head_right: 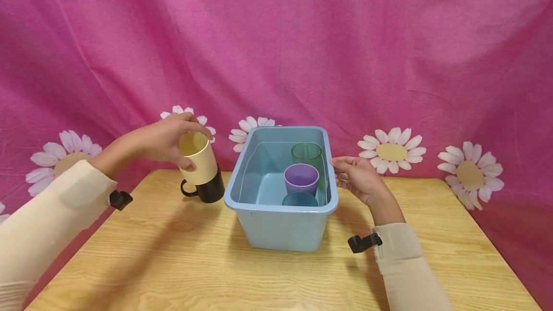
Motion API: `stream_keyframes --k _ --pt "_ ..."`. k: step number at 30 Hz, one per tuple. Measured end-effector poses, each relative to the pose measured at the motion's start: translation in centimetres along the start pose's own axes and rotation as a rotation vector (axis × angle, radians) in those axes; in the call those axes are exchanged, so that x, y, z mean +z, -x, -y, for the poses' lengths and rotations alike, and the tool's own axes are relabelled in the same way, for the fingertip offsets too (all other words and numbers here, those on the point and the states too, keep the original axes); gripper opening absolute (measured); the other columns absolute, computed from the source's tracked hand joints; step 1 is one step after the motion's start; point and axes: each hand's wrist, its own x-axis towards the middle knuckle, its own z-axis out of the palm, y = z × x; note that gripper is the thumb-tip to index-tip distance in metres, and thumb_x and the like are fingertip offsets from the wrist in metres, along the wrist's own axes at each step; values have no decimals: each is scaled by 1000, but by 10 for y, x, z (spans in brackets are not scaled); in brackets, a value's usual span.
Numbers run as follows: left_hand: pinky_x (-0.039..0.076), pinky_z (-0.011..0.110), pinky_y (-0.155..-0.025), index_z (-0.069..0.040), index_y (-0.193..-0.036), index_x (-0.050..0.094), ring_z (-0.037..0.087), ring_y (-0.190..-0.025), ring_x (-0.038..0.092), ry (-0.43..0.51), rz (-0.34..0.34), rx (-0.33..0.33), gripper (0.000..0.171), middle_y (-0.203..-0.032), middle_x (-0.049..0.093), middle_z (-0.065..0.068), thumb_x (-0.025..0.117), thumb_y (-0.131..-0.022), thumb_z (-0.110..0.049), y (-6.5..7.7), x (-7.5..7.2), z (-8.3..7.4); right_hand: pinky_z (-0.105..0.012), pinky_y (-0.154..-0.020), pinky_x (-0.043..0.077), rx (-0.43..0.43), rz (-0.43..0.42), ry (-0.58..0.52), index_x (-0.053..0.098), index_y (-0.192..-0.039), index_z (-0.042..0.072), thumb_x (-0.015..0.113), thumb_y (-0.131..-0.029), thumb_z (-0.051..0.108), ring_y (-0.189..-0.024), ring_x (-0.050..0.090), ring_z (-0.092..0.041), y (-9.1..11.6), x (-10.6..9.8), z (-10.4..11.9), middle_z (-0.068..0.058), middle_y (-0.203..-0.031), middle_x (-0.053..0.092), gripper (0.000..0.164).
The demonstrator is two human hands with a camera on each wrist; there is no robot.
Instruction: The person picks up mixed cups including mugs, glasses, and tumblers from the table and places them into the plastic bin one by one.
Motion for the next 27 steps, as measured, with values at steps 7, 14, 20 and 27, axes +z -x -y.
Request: stream_keyframes --k 7,14,20,27 --pt "49 47 -83 -19 -125 70 35 -108 50 -24 -5 -28 67 -117 58 11 96 -64 -22 -6 -26 -11 -27 -76 60 -2 3 -13 75 -97 10 61 -104 13 -79 72 -12 1 0 2 -2 -89 76 16" --pt "48 48 -84 -16 -124 71 34 -108 51 -56 -21 44 64 -117 59 13 96 -65 -21 -15 -46 -21 -27 -77 60 -2 7 -5 75 -97 11 61 -104 13 -80 72 -12 1 0 2 -1 -89 76 16" --pt "49 46 -82 -17 -124 70 33 -105 51 -66 -24 71 64 -114 59 13 95 -65 -23 -22 -56 -32 -27 -77 60 -2 8 -13 74 -98 10 61 -104 12 -79 72 -12 1 1 1 -2 -88 76 15" --pt "50 44 -81 -18 -127 69 32 -109 49 -40 -7 87 64 -116 57 12 94 -67 -23 -29 -60 -44 -27 -77 60 -3 13 -14 75 -97 10 61 -104 13 -77 71 -12 1 1 2 -1 -87 75 16"
